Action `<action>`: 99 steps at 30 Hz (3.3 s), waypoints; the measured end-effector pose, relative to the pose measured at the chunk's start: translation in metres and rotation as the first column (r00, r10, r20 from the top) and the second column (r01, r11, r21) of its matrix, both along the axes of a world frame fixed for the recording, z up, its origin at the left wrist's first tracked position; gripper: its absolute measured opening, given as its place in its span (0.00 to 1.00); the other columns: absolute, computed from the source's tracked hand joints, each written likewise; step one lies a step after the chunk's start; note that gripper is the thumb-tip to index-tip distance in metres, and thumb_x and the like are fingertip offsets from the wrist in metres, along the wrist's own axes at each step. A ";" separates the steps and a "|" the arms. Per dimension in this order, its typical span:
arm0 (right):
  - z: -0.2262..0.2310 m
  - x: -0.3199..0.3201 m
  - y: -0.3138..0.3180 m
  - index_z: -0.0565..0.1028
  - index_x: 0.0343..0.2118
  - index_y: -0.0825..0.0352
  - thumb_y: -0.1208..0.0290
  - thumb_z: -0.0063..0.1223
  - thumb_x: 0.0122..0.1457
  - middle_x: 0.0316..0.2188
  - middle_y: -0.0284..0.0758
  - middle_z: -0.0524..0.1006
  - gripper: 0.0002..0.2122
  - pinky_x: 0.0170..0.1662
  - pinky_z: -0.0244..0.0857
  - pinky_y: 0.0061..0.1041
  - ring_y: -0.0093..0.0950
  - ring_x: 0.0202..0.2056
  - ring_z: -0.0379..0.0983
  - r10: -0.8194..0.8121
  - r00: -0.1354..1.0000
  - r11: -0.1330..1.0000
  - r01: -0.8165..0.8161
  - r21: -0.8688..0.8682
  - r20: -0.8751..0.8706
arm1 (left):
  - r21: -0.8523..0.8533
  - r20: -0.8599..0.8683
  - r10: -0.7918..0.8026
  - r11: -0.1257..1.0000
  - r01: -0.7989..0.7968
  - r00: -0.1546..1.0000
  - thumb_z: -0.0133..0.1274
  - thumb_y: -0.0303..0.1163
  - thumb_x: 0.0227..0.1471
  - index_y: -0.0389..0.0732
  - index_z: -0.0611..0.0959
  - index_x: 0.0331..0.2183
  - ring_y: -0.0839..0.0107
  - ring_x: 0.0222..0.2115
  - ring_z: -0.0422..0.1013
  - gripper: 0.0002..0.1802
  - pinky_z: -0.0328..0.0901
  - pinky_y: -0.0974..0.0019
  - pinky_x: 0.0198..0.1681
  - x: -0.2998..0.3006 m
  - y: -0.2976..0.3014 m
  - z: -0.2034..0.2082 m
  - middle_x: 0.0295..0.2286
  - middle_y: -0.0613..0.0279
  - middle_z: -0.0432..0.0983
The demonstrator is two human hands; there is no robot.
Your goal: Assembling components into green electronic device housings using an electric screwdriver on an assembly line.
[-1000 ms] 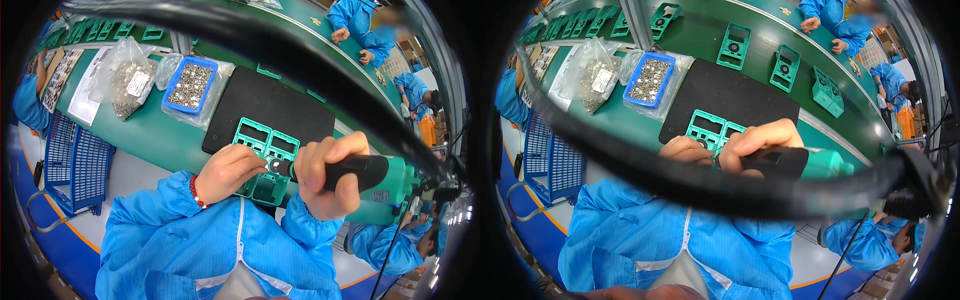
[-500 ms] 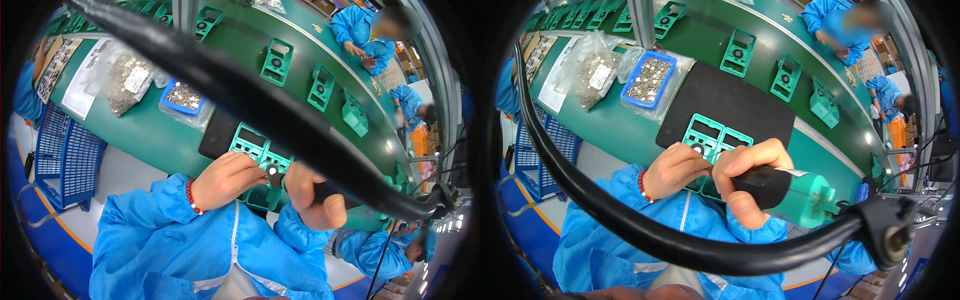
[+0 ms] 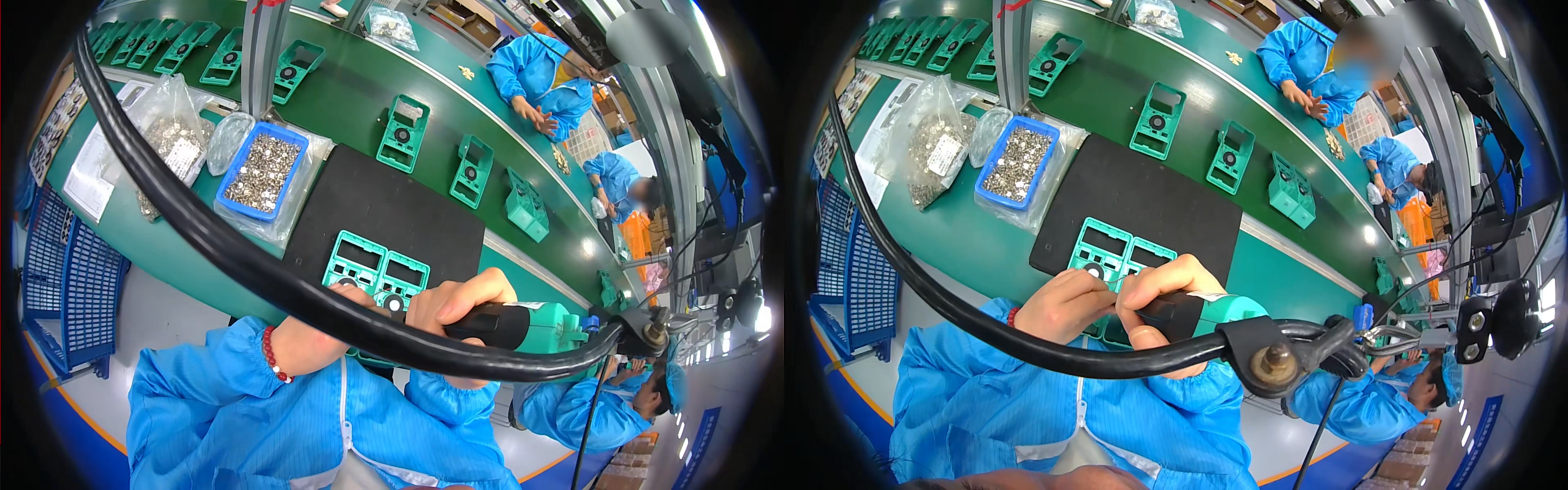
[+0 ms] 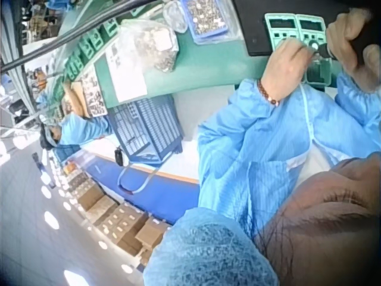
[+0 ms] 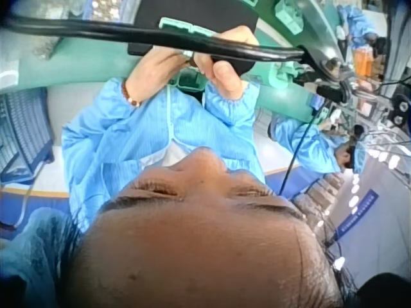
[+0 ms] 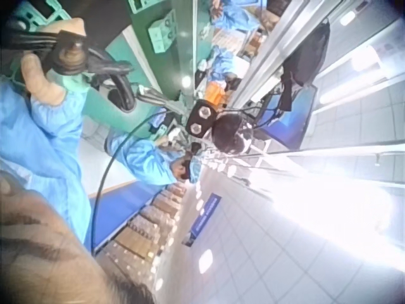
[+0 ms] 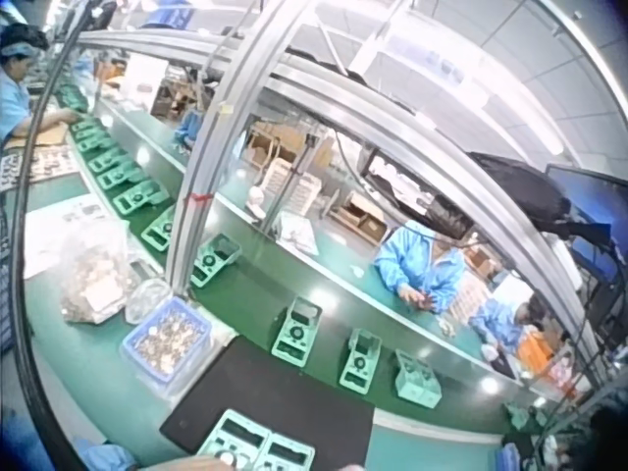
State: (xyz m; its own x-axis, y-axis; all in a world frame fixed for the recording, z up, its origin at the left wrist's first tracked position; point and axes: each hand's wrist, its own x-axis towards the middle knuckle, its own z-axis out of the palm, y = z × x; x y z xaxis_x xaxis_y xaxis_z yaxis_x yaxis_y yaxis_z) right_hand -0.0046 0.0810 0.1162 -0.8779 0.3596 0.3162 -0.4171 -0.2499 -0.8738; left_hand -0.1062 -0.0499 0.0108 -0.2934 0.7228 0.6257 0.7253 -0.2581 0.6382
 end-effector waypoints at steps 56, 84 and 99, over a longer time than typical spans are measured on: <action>-0.077 -0.048 0.009 0.65 0.35 0.67 0.65 0.55 0.61 0.15 0.31 0.65 0.12 0.20 0.54 0.23 0.19 0.15 0.56 -0.183 0.981 0.958 0.162 0.238 0.066 | -0.130 -0.132 0.216 0.964 -0.233 0.967 0.59 0.30 0.47 0.38 0.78 0.31 0.62 0.48 0.74 0.08 0.65 0.60 0.46 0.004 -0.026 -0.049 0.44 0.54 0.78; -0.043 -0.038 -0.005 0.65 0.35 0.66 0.62 0.51 0.62 0.16 0.30 0.65 0.12 0.19 0.51 0.22 0.19 0.15 0.56 -0.089 0.994 0.970 0.100 0.220 -0.063 | -0.261 -0.100 0.241 0.930 -0.259 0.965 0.61 0.35 0.47 0.40 0.78 0.33 0.66 0.50 0.71 0.12 0.62 0.59 0.51 0.008 -0.023 -0.037 0.47 0.59 0.78; -0.047 -0.016 -0.004 0.64 0.42 0.68 0.71 0.60 0.58 0.21 0.34 0.72 0.16 0.26 0.62 0.28 0.23 0.20 0.65 0.242 0.967 0.956 -0.223 0.190 -0.083 | -0.186 0.052 0.265 0.950 -0.251 0.963 0.66 0.28 0.37 0.44 0.78 0.29 0.67 0.50 0.71 0.14 0.60 0.60 0.51 0.006 -0.028 -0.021 0.38 0.68 0.77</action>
State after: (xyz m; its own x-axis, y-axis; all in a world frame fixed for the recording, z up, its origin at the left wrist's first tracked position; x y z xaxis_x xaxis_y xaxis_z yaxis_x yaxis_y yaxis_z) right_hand -0.0206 0.0765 0.0688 -0.8891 0.0792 0.4507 -0.4572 -0.1959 -0.8675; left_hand -0.1003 -0.0778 -0.0100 -0.5258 0.7126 0.4644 0.7001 0.0525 0.7121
